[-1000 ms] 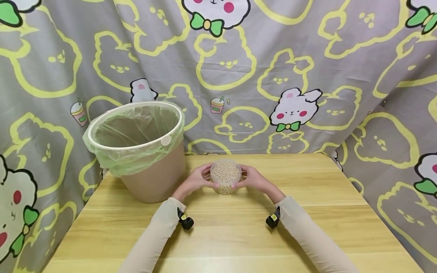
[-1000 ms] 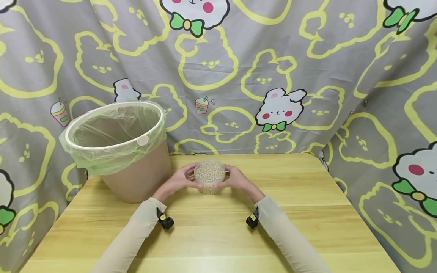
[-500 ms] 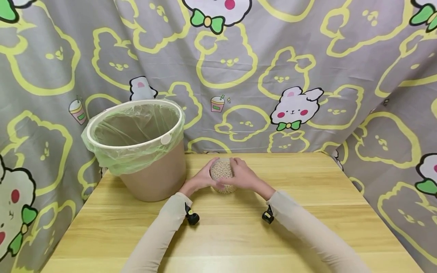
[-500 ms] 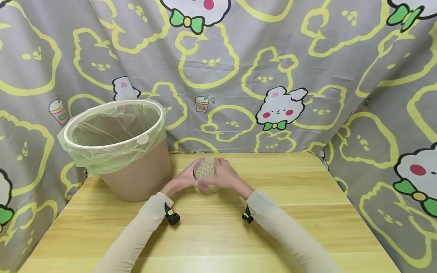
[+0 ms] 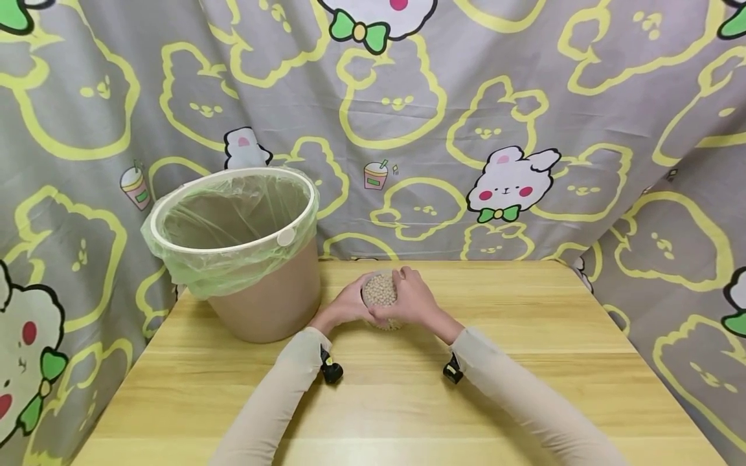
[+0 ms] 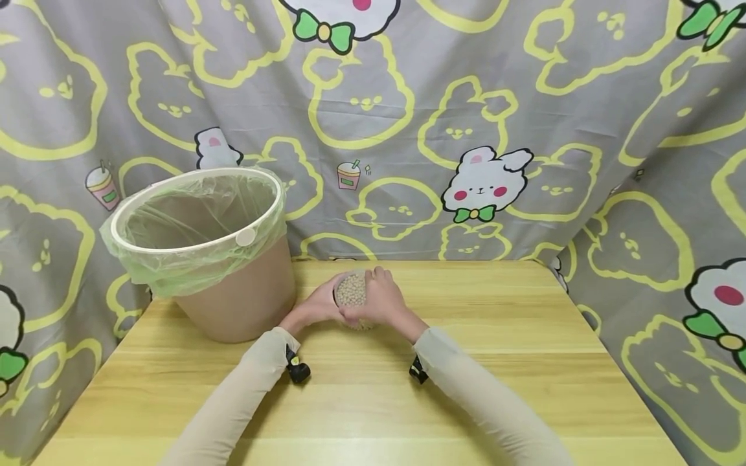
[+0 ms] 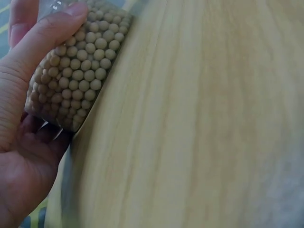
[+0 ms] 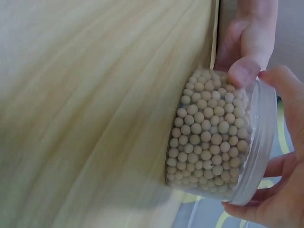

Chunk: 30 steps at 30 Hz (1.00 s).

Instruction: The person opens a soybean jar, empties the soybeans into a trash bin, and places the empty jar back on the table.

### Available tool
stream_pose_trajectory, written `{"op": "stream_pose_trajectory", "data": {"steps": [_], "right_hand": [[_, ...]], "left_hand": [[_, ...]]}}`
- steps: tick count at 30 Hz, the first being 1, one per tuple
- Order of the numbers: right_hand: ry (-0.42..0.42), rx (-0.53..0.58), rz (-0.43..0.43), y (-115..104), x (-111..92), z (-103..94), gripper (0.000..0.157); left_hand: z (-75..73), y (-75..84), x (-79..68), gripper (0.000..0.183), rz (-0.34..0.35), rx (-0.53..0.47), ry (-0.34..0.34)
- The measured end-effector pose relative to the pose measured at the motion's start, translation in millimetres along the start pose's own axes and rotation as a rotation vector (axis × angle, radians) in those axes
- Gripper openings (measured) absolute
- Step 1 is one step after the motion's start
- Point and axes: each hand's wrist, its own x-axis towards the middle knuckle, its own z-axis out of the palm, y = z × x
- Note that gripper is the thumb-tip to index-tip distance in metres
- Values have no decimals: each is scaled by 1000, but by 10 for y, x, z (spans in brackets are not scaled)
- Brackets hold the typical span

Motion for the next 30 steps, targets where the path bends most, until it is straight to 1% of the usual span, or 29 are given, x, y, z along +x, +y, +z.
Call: {"op": "stream_pose_trajectory", "data": {"steps": [3,9,12,15,18,22,24,26,30], "right_hand": [[2,21,-20,35,-8,-15,93],[-37,87,-42,125,4,-39,104],[-46,109,-50,161,17,-34,104],[-46,116,-39,172,19,0,104],[-21,100,-30,133,16,45,104],[62,58,-50,52,7,135,98],[100,61,-51,22,0,171,94],[111,88,-24,6,-15,189,93],[76,158,27,23,-18,171,96]], "left_hand": [[24,4,-2,122,8,34,20],[65,21,0,120,12,75,55],[78,19,2,120,11,84,72],[89,11,-5,120,6,54,84],[95,11,-5,119,4,-22,76],[119,6,-8,114,17,-126,45],[132,-2,-15,113,20,-143,38],[143,-11,-24,113,18,-131,42],[153,-21,-31,118,9,-48,70]]}}
